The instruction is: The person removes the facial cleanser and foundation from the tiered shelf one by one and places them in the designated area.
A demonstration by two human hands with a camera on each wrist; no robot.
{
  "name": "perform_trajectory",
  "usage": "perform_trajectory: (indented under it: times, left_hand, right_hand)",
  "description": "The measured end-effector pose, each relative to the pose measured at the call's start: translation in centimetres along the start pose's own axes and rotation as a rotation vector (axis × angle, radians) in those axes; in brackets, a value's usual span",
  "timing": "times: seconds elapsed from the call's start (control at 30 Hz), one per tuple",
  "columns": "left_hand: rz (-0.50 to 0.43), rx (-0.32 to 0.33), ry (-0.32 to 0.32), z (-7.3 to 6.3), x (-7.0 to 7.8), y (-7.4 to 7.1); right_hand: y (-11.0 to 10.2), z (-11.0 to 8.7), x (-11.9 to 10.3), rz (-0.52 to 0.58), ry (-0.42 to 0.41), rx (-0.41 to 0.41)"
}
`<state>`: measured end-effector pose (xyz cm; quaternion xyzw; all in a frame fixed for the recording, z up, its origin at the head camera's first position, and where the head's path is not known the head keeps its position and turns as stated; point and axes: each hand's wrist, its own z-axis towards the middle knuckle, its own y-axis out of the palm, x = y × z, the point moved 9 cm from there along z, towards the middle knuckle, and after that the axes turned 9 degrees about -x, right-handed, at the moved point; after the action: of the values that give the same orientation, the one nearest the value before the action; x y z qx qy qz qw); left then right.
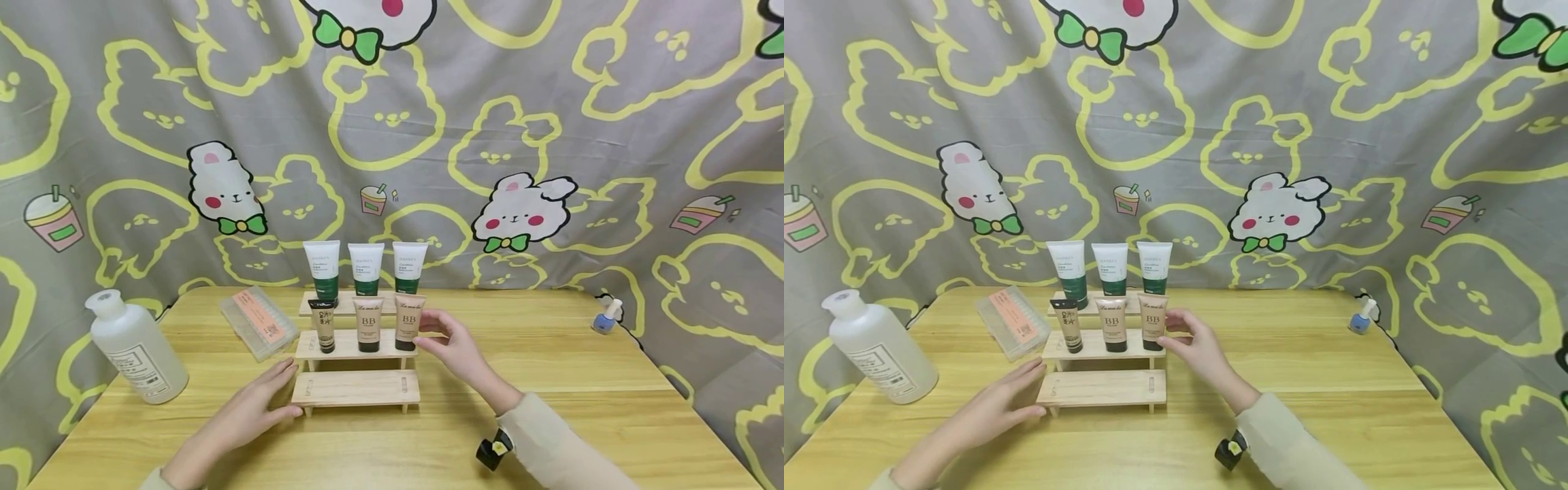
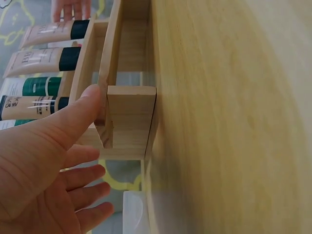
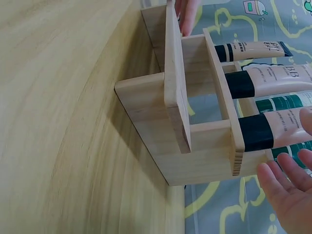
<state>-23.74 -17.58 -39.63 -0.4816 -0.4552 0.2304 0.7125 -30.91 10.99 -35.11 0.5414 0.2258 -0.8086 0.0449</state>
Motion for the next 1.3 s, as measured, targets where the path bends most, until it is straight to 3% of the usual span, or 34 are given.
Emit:
perform_trajectory:
  times: [0.4,0.6,0.83,0.97,1.3]
  left_hand:
    - [-0.032,-0.059,0.014,0.3,0.2,0.3]
    - [-0.031,-0.056,0.011,0.2,0.1,0.2]
    - [-0.022,-0.051,0.016,0.1,0.2,-0.1]
    - [-0.008,-0.050,0.009,0.1,0.3,-0.2]
    - [-0.005,-0.038,0.020,-0.1,0.5,-0.2]
  right_hand:
    - [0.0,0.5,0.7,-0.053,0.037,0.062]
    - [0.1,0.6,0.8,-0.066,0.053,0.077]
    - [0.5,-0.1,-2.7,-0.078,0.084,0.077]
    - [0.5,-0.2,-2.9,-0.071,0.090,0.073]
    - [-1.2,-0.4,-1.5,-0.004,0.070,0.084]
